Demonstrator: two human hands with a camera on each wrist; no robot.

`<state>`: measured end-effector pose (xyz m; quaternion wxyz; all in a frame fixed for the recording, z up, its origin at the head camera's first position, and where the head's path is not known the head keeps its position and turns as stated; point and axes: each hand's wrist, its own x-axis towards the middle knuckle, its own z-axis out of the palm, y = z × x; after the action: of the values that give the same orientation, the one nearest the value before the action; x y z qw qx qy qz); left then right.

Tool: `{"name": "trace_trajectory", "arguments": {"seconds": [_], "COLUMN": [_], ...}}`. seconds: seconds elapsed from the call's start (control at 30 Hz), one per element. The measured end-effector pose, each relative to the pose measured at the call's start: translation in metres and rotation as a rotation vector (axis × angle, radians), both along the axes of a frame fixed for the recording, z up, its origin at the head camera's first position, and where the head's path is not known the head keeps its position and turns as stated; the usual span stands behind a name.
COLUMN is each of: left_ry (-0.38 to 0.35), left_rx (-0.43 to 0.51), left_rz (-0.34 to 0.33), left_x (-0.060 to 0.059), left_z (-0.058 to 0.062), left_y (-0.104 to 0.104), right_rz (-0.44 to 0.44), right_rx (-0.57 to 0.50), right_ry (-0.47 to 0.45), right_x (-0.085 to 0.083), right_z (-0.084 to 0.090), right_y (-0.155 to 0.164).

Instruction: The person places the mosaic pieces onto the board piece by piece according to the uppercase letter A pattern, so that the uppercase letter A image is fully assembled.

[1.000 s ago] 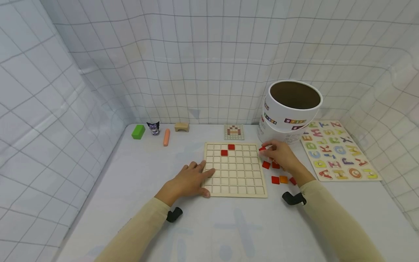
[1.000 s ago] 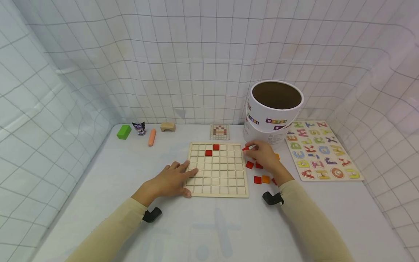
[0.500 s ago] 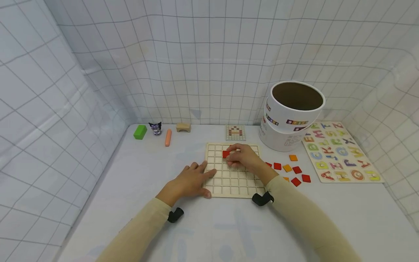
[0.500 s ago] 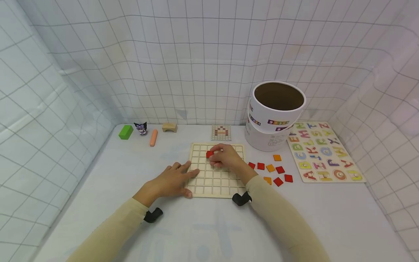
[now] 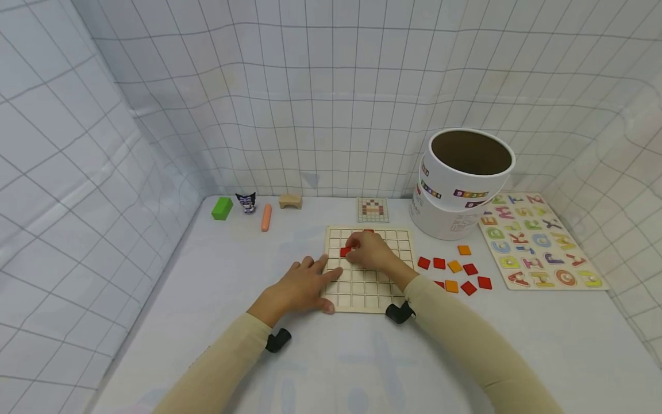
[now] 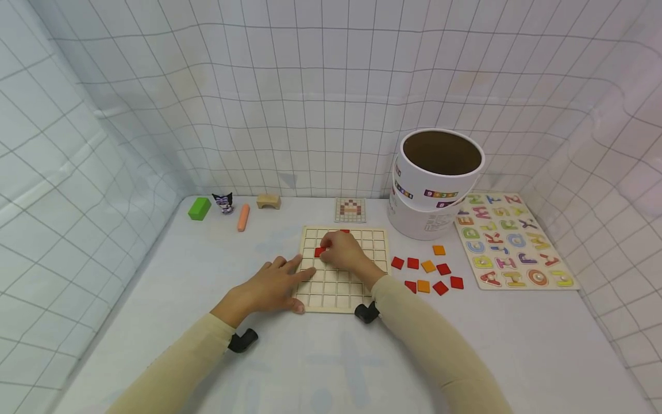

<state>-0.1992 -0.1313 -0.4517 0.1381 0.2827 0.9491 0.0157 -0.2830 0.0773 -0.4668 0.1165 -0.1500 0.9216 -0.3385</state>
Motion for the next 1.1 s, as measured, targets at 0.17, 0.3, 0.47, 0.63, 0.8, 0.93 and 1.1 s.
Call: {"name": "trace_trajectory", "arguments": {"seconds": [0.17,0.3,0.47,0.63,0.8,0.93,1.1], "left_ry": [-0.003,-0.012,-0.028,-0.027,-0.022,-0.016,-0.018], "left_rx": [-0.006,-0.011,-0.008,0.006,0.014,0.016,0.03], "left_rz": [-0.003,-0.006,0.004,0.017,0.021,0.011,0.004], "left_x": [-0.001,-0.002,-0.001,0.001,0.002,0.002,0.002], "left_z": [-0.001,-0.001,0.001,0.003,0.003,0.003,0.003], "left_y": [0.0,0.002,0.003,0.002,0.001,0.001,0.002], "right_rz": [0.006,0.012,-0.007,-0.09,-0.136,-0.108,-0.118], "right_rx": [0.018,-0.018,-0.148,-0.198,-0.227,-0.211,-0.145], "right_ry": [0.021,-0.007,-0.101,-0.173,-0.242,-0.267,-0.235], "right_x": [0.002,0.005,0.014,0.022,0.027,0.03,0.03], "right_z": [0.001,0.007,0.027,0.035,0.019,0.009,0.005], "right_y": [0.0,0.014,0.064,0.128,0.169,0.177,0.175]}}
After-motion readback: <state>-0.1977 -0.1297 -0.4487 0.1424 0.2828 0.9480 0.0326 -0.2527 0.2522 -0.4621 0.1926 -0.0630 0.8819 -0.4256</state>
